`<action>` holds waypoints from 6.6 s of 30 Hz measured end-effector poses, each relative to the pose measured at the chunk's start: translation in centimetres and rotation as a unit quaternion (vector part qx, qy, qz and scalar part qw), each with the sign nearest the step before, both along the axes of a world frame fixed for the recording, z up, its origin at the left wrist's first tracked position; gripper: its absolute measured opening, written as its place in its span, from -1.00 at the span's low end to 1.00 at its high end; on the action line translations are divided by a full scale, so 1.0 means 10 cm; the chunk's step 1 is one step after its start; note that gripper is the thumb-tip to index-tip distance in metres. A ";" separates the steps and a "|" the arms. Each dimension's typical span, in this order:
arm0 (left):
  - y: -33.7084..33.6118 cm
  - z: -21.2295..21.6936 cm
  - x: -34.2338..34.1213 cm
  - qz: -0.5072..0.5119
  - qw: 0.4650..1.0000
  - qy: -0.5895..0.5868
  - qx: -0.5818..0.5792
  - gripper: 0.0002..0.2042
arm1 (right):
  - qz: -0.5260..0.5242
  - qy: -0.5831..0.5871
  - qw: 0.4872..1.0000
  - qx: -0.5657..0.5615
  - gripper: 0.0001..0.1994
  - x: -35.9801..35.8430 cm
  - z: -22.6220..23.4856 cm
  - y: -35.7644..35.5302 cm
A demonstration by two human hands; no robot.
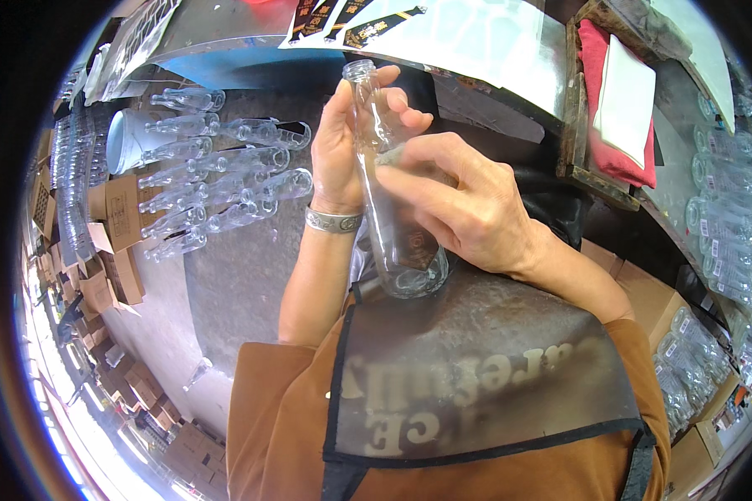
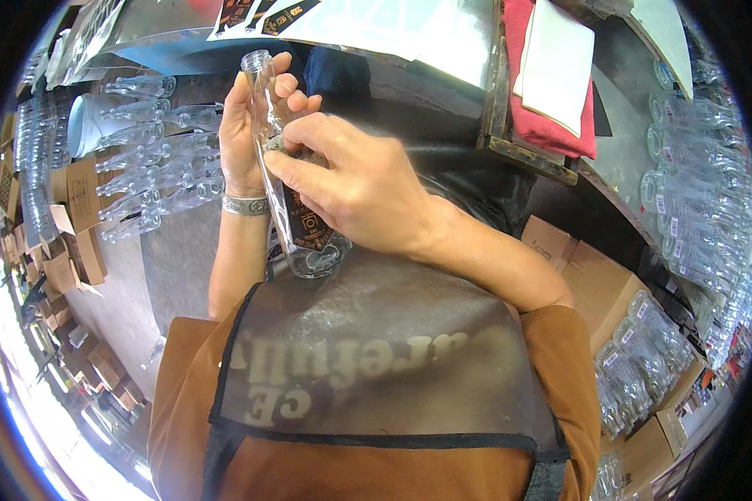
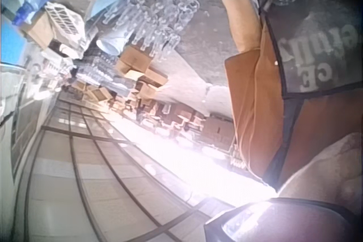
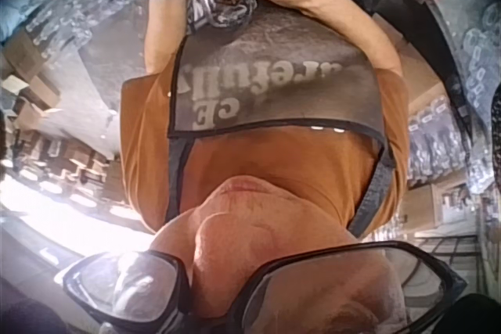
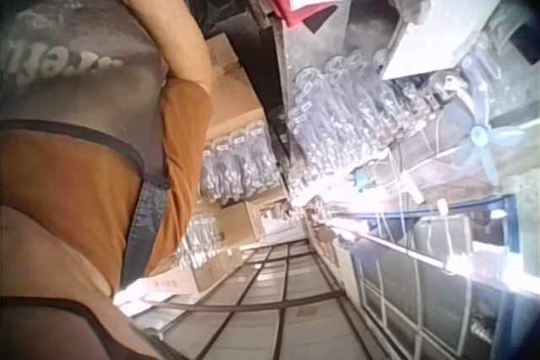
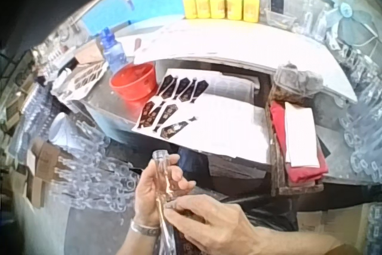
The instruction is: The person repeatedly picks up clear glass bottles from a pile on the floor, wipes each bottle with a cloth, and places it on a nearby table. The process is continuous and repetitive throughout the clip.
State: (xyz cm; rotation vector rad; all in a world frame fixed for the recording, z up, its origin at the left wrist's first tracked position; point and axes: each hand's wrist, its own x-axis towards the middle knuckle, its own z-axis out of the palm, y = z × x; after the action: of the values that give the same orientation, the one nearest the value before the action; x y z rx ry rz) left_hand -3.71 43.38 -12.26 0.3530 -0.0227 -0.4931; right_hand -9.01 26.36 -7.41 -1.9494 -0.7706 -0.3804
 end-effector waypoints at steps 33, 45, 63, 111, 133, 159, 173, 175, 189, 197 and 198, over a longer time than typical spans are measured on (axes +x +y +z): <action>4.28 -1.79 -1.80 0.560 0.384 0.165 0.715 -0.64 | -0.088 0.176 0.979 -0.051 -0.76 0.27 -0.26 0.04; 5.02 -1.73 -1.40 0.467 0.298 0.238 0.798 -0.50 | -0.073 0.227 0.970 -0.050 -0.76 0.35 -0.39 0.13; 1.91 -1.50 -0.56 0.562 0.559 0.060 0.607 -0.66 | -0.070 0.271 0.960 0.025 -0.75 0.27 -0.45 -0.21; 0.21 -0.14 0.11 0.026 0.998 0.011 0.051 -0.59 | -0.007 0.041 0.999 0.014 -0.66 0.15 -0.24 0.10; 0.18 -0.15 0.13 0.017 0.999 0.010 0.047 -0.57 | -0.036 0.058 0.997 0.029 -0.62 0.08 -0.29 0.08; 1.64 0.12 -0.42 0.346 0.902 -0.005 0.259 -0.69 | 0.075 0.192 0.973 0.103 -0.69 0.17 -0.08 -0.16; 3.71 -1.56 -1.74 0.586 0.470 0.109 0.650 -0.80 | 0.016 0.234 0.969 0.073 -0.71 0.14 -0.29 -0.08; 3.87 -1.65 -1.70 0.583 0.446 0.132 0.667 -0.78 | 0.008 0.234 0.970 0.071 -0.71 0.12 -0.30 -0.07; 3.70 -1.27 -1.60 0.605 0.109 -0.030 0.788 -0.65 | -0.003 0.222 0.970 0.095 -0.79 0.01 -0.33 -0.39; 1.22 0.99 0.57 0.583 0.346 -0.256 0.689 -0.63 | 0.058 0.206 0.965 0.152 -0.80 -0.21 0.05 -0.97; 0.81 1.20 0.86 0.571 0.400 -0.316 0.644 -0.62 | 0.051 0.199 0.967 0.151 -0.81 -0.24 0.09 -1.08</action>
State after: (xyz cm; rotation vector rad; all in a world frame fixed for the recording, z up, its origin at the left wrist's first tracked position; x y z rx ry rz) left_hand 4.87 51.50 -0.23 1.9358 -0.1274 1.2513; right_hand -11.38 15.54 -6.51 -1.6203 -0.5127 -0.0331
